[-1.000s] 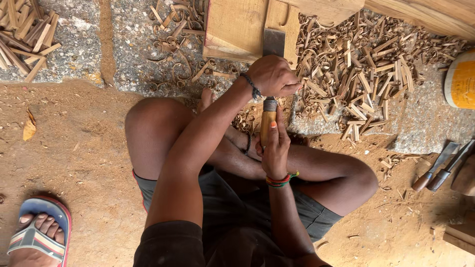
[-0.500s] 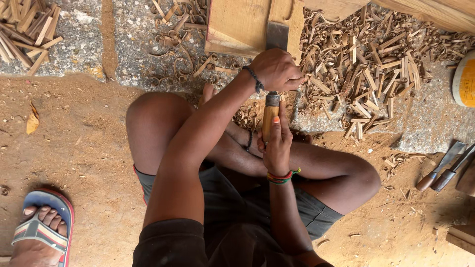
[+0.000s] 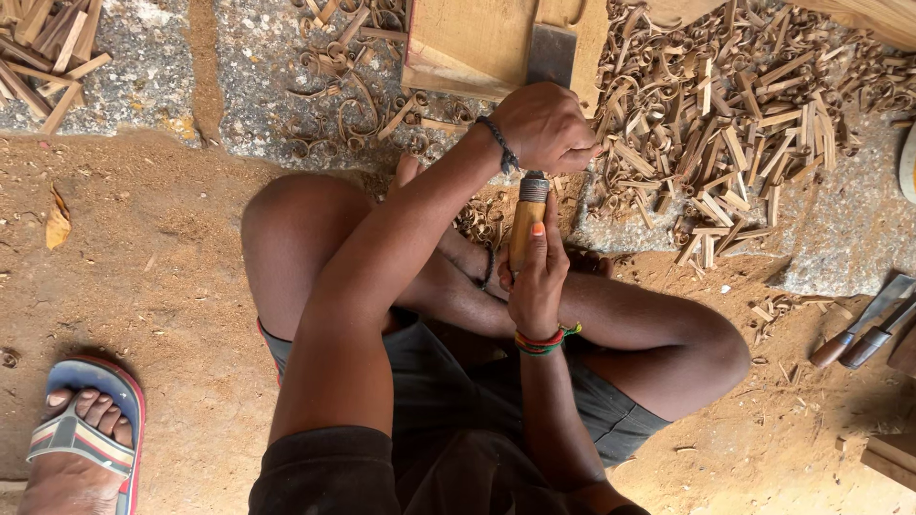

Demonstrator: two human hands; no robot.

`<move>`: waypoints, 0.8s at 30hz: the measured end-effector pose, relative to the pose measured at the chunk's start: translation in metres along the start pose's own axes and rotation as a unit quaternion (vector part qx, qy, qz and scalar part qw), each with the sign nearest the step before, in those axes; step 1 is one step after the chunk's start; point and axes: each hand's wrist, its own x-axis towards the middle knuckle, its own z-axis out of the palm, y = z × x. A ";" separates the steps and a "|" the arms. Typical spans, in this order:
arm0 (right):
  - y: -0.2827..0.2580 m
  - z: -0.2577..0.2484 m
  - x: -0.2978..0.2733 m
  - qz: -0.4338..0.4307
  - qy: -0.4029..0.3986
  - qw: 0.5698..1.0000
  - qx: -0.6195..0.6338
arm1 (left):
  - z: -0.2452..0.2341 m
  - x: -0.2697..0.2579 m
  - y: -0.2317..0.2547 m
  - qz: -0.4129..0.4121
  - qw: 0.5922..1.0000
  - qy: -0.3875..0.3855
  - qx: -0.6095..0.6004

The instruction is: The person sits cross-legged on the ground and uses a chisel to carve a small rectangular wooden block. They repeatedly strike the chisel with a mallet to remove wood shavings, occasionally pausing to clear debris from the work surface.

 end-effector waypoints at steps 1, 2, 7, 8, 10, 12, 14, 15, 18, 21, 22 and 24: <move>0.001 0.001 0.001 -0.005 0.001 1.000 0.006 | -0.001 0.000 0.001 0.002 1.000 0.004 0.000; 0.001 0.002 0.001 -0.010 0.002 1.000 0.012 | -0.002 -0.001 0.000 0.003 1.000 0.009 0.001; 0.004 0.006 0.003 -0.014 0.000 1.000 0.009 | -0.001 0.000 -0.002 0.006 1.000 -0.013 -0.009; 0.003 0.006 0.004 -0.015 -0.001 1.000 0.003 | -0.002 -0.001 -0.003 0.003 1.000 -0.014 -0.012; 0.002 0.006 0.004 -0.013 0.001 1.000 -0.006 | -0.003 0.002 -0.005 -0.002 1.000 -0.009 0.000; -0.001 0.007 0.009 -0.013 0.005 1.000 -0.013 | -0.004 0.006 -0.009 -0.002 1.000 -0.016 0.004; -0.002 0.010 0.008 -0.018 0.001 1.000 0.003 | -0.004 0.006 -0.011 -0.003 0.999 -0.036 -0.004; -0.001 0.012 0.008 -0.020 0.001 1.000 0.012 | -0.004 0.008 -0.015 0.007 0.999 -0.032 -0.002; 0.005 0.009 0.020 -0.026 0.015 0.999 -0.027 | 0.004 0.008 -0.018 0.021 0.999 -0.028 -0.008; 0.014 0.008 0.025 -0.021 0.013 1.000 0.002 | -0.003 0.013 -0.029 0.020 0.999 -0.027 0.002; 0.017 0.007 0.033 -0.063 0.015 0.997 -0.038 | -0.004 0.013 -0.030 0.017 1.000 -0.025 0.008; 0.018 0.007 0.055 -0.146 0.018 0.982 -0.121 | -0.008 0.021 -0.036 0.000 0.999 -0.040 0.016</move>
